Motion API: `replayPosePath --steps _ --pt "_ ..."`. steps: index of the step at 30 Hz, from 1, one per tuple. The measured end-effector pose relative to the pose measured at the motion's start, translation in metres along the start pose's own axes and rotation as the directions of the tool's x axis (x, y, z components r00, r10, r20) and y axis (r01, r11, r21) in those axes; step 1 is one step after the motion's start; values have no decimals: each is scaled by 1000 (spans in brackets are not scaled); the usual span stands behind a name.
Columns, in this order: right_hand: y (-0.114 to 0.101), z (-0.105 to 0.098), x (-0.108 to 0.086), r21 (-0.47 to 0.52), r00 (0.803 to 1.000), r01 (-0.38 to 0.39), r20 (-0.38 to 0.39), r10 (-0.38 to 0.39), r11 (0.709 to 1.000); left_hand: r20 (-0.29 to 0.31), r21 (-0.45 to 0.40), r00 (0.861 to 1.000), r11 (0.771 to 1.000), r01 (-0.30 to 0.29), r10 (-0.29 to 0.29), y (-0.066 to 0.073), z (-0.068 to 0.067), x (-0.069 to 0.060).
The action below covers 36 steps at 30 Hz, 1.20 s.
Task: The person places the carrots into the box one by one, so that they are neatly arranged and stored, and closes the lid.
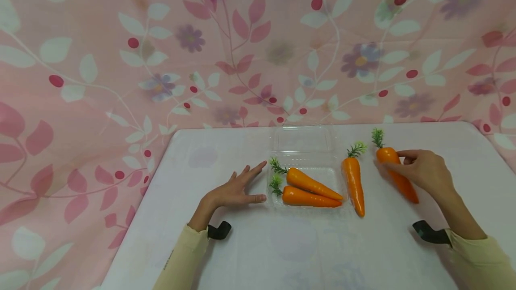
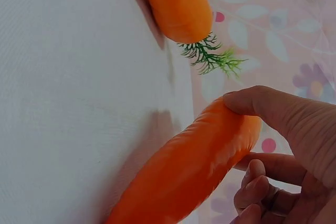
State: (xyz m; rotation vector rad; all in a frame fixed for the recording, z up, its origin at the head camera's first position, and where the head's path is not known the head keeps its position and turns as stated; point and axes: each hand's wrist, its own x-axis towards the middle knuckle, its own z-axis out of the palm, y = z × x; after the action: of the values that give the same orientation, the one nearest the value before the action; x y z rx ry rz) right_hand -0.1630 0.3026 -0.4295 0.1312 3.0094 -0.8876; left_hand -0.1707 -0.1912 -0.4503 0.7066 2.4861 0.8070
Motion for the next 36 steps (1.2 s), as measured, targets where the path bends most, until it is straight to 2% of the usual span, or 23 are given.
replayPosePath --steps 16,22,36 --pt "-25 -18 -7 102 997 47 -67 -41 994 -6 1 1000 1000 9 -9 0 1 1" --pt "-35 -23 -12 116 990 109 -101 -98 987 -4 2 1000 1000 8 -8 1 0 1" --pt "-61 -29 -18 149 987 134 -106 -119 980 3 -3 1000 1000 14 -14 2 -1 0"
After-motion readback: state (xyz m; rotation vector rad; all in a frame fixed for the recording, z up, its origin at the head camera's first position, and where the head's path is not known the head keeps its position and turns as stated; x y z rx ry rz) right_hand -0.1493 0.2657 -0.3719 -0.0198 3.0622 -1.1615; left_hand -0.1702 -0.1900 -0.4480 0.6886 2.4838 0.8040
